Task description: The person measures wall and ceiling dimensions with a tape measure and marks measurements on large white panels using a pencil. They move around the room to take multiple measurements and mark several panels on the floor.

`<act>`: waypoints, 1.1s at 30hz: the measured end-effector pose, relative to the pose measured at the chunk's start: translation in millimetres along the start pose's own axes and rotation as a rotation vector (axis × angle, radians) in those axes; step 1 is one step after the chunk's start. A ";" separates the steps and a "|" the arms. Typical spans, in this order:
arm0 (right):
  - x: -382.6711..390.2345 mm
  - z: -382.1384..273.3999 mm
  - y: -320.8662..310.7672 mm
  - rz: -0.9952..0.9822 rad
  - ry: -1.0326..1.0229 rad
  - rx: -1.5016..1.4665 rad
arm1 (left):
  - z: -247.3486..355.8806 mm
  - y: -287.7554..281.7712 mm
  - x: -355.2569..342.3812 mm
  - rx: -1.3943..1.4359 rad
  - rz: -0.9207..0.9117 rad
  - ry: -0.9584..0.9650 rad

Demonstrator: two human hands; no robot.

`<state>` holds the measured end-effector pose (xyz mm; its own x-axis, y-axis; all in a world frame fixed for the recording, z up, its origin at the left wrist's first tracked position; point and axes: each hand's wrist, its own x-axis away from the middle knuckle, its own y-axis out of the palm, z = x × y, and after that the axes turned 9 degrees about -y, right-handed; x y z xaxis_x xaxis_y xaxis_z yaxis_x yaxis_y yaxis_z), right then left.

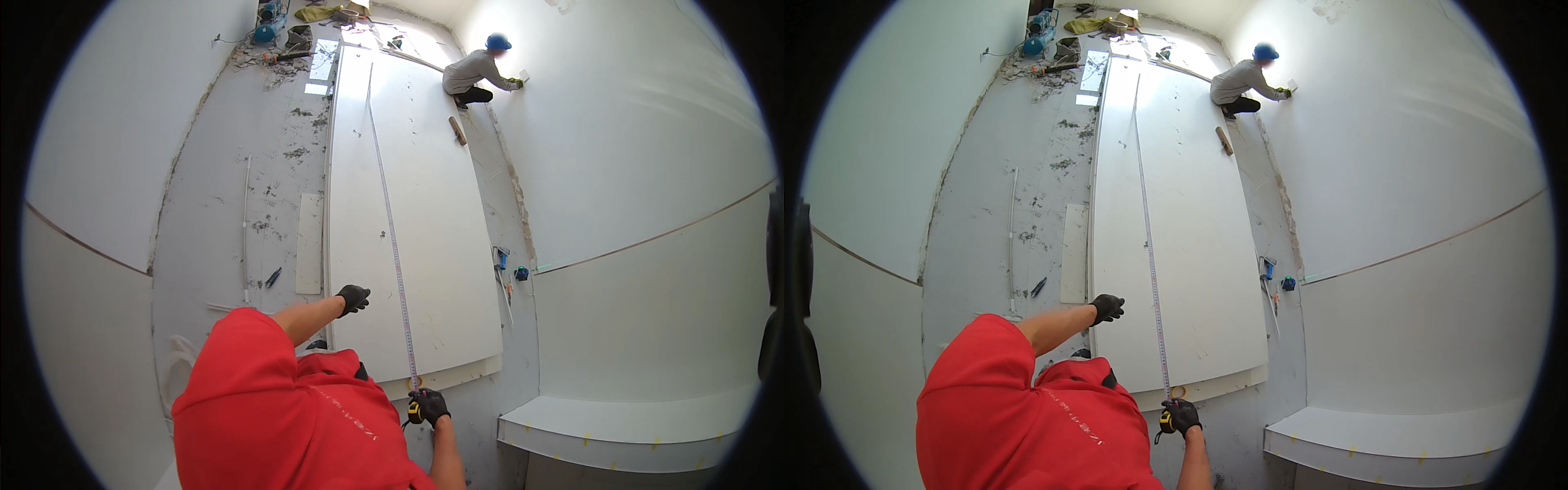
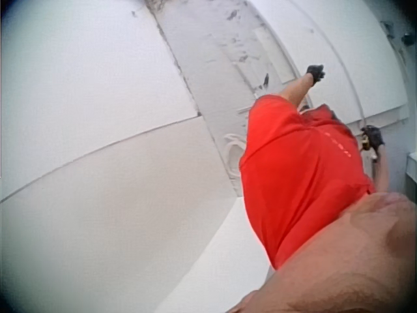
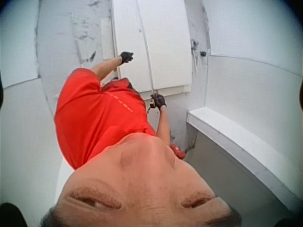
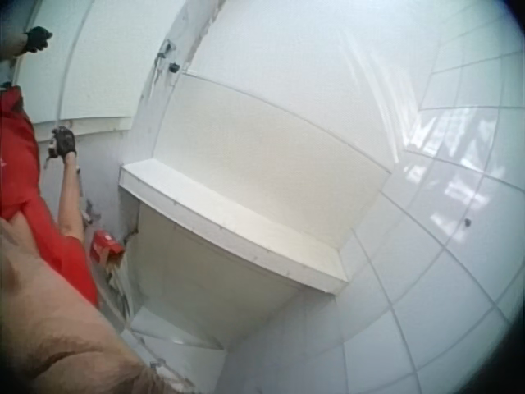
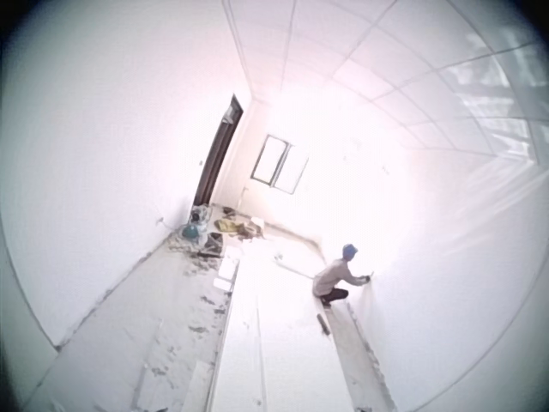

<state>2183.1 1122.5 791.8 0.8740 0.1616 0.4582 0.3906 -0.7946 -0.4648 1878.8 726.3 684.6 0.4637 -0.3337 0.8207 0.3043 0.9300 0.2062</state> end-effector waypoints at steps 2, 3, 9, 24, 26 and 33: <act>-38.0 -16.0 -18.7 0.029 0.048 -0.070 | -53.0 -37.2 2.3 -0.257 0.014 0.061; -83.5 -25.6 -13.9 -0.014 -0.052 -0.082 | -92.6 -90.2 7.4 -0.845 0.188 0.212; -166.6 -102.3 -35.8 -0.027 0.152 -0.222 | -295.8 -203.4 125.9 -0.753 0.700 -0.281; -280.1 -196.4 -54.8 -0.109 0.050 0.258 | -303.9 -223.7 193.9 -0.697 0.591 -0.100; -279.4 -197.3 -47.9 -0.140 0.088 0.126 | -288.1 -209.8 183.4 -1.132 0.697 0.162; -289.4 -182.3 -49.6 -0.102 0.105 -0.070 | -259.6 -194.4 148.9 -1.395 0.687 0.368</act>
<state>1858.2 1008.5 820.4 0.7944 0.1842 0.5788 0.4513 -0.8167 -0.3596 2104.8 455.9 628.4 0.9307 -0.1394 0.3383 0.3550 0.1194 -0.9272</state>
